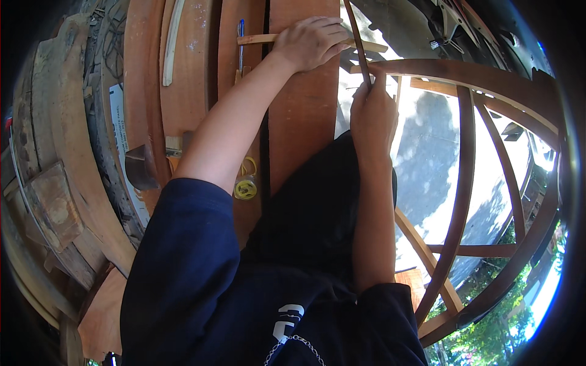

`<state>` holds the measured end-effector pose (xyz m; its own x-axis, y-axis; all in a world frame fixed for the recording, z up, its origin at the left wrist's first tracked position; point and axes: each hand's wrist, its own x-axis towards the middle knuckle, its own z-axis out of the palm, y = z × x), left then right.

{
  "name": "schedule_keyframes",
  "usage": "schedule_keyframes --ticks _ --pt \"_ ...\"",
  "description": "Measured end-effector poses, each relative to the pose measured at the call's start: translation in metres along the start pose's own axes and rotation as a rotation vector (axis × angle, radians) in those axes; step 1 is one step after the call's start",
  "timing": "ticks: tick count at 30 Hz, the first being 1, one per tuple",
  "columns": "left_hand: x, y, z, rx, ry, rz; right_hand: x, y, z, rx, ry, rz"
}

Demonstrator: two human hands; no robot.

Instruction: Cleaning, measuring, marking, and sawing a small piece of wood in a workshop environment.

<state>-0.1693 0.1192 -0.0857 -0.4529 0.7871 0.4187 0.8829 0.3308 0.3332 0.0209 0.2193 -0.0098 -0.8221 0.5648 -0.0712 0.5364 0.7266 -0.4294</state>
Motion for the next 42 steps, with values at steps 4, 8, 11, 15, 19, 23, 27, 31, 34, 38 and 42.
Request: schedule_keyframes --ticks 4,8,11,15,19,23,27,31,34,38,42 --pt "0.002 -0.001 0.001 0.018 0.005 0.018 0.017 -0.014 0.000 -0.238 -0.071 -0.111" --pt "0.001 -0.002 0.002 0.017 -0.065 -0.037 -0.001 -0.035 -0.026 -0.287 -0.176 -0.065" --pt "0.000 -0.002 0.002 -0.010 -0.064 -0.073 -0.019 -0.046 -0.049 -0.286 -0.227 -0.060" --pt "0.000 -0.001 0.003 -0.015 0.010 0.000 -0.004 -0.057 -0.048 -0.289 -0.239 -0.016" --pt "0.001 -0.002 0.004 -0.001 0.020 0.024 0.011 -0.067 -0.047 -0.269 -0.207 -0.017" --pt "0.000 -0.005 0.007 -0.019 0.009 -0.026 0.000 -0.077 -0.064 -0.302 -0.296 0.000" --pt "0.000 -0.004 0.009 -0.018 -0.060 -0.061 0.013 -0.076 -0.057 -0.273 -0.240 -0.015" --pt "0.003 -0.001 0.002 0.077 0.175 0.043 0.018 -0.063 -0.039 -0.216 -0.180 -0.102" --pt "0.002 0.001 -0.001 0.118 0.123 0.059 0.005 -0.050 -0.036 -0.228 -0.282 0.108" --pt "0.000 0.003 0.006 0.024 0.087 0.025 -0.003 -0.051 -0.044 -0.211 -0.220 0.011" --pt "-0.001 0.002 0.012 0.191 0.020 -0.041 -0.005 -0.064 -0.064 -0.194 -0.214 -0.068"
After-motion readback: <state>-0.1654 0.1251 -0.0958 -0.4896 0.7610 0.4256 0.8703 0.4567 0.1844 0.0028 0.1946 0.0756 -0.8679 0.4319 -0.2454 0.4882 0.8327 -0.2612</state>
